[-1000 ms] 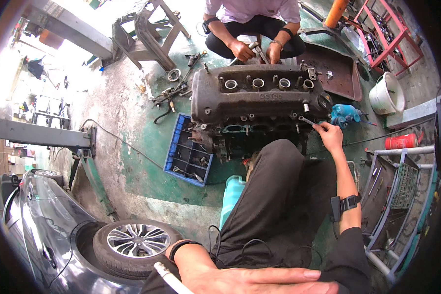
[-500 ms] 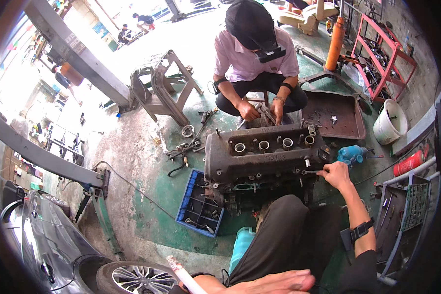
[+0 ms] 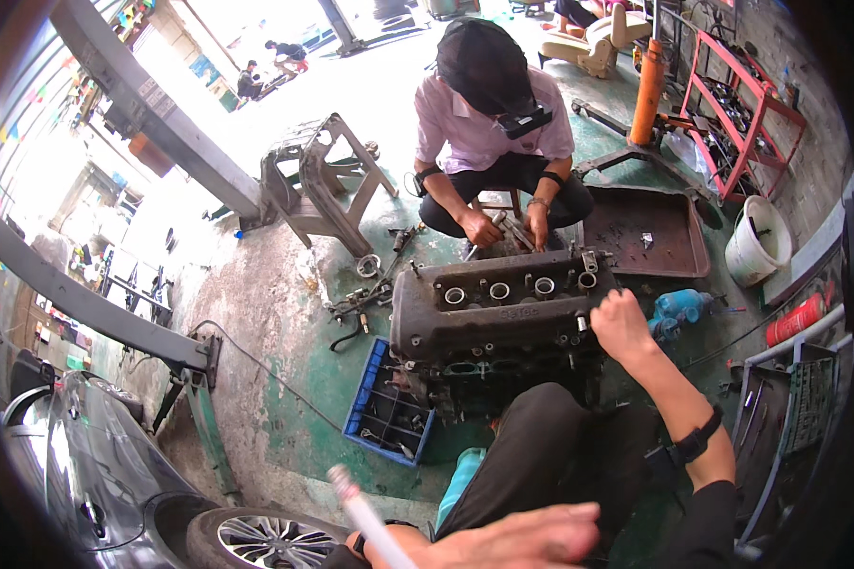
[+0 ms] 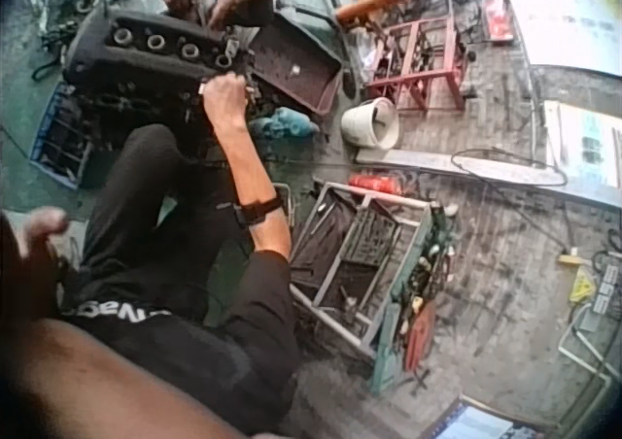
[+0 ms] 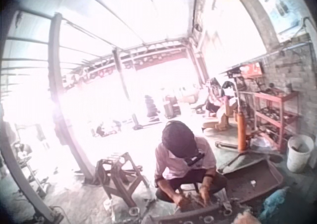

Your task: The person works on a car engine block, using a wrench to tighten bolts on the cylinder head. They briefly retrieve a different wrench from a tool cart and reposition a stool before continuing to tighten bolts on the engine.

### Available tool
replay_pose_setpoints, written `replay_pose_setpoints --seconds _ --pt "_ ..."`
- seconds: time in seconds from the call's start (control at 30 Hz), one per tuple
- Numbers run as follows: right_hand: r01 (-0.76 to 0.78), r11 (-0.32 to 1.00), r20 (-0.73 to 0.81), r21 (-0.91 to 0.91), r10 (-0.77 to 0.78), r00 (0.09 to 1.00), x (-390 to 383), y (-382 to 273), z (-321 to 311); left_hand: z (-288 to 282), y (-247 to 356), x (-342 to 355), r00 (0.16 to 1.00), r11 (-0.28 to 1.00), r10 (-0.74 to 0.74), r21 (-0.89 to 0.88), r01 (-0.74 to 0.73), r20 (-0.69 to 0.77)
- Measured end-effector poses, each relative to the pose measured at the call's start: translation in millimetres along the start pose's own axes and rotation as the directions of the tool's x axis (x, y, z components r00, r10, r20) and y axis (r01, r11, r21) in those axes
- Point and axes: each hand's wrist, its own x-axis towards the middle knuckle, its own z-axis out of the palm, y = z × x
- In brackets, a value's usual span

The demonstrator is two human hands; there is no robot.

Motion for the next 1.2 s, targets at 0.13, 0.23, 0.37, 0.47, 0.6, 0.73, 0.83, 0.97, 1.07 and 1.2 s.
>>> replay_pose_setpoints --seconds 0.13,0.23,0.37,0.47,0.6,0.73,0.83,0.97,1.07,1.2 --pt "-0.089 0.984 0.138 -0.152 0.110 0.984 10.4 -15.0 -12.5 -41.2 -8.5 3.6 0.993 0.977 0.064 0.209 -0.042 -0.098" --pt "-0.288 0.956 0.076 0.056 0.283 0.956 -16.4 -15.4 -7.2 -116.6 -46.4 10.2 0.907 0.652 0.282 0.756 0.057 -0.312" --pt "-0.564 0.614 0.102 0.553 0.622 0.777 -74.8 -37.7 20.1 -258.6 -102.4 -9.0 0.887 0.111 0.207 0.911 0.398 -0.413" --pt "-0.653 0.240 0.309 0.719 0.730 0.609 -102.4 -74.0 46.0 -332.8 -140.9 -38.9 0.809 -0.059 0.174 0.814 0.577 -0.561" --pt "-0.604 -0.014 0.403 0.797 0.757 0.514 -116.4 -110.4 72.8 -372.9 -176.7 -58.3 0.628 0.046 0.175 0.644 0.764 -0.758" --pt "-0.510 -0.200 0.458 0.837 0.767 0.450 -111.0 -127.8 88.3 -375.6 -193.1 -52.6 0.545 -0.051 0.236 0.550 0.834 -0.805" --pt "-0.493 -0.249 0.476 0.834 0.777 0.412 -103.7 -133.9 95.6 -373.3 -194.1 -43.2 0.399 -0.112 0.295 0.383 0.917 -0.869" --pt "-0.492 -0.279 0.498 0.825 0.771 0.397 -97.7 -139.0 100.0 -371.0 -194.2 -33.4 0.288 -0.199 0.331 0.232 0.952 -0.899" --pt "-0.492 -0.280 0.498 0.824 0.772 0.396 -96.2 -141.2 100.2 -372.1 -197.1 -33.4 0.308 -0.245 0.339 0.233 0.941 -0.889" --pt "-0.475 -0.256 0.466 0.842 0.789 0.401 -94.9 -142.3 97.0 -377.6 -199.6 -38.2 0.368 -0.287 0.369 0.272 0.918 -0.853"
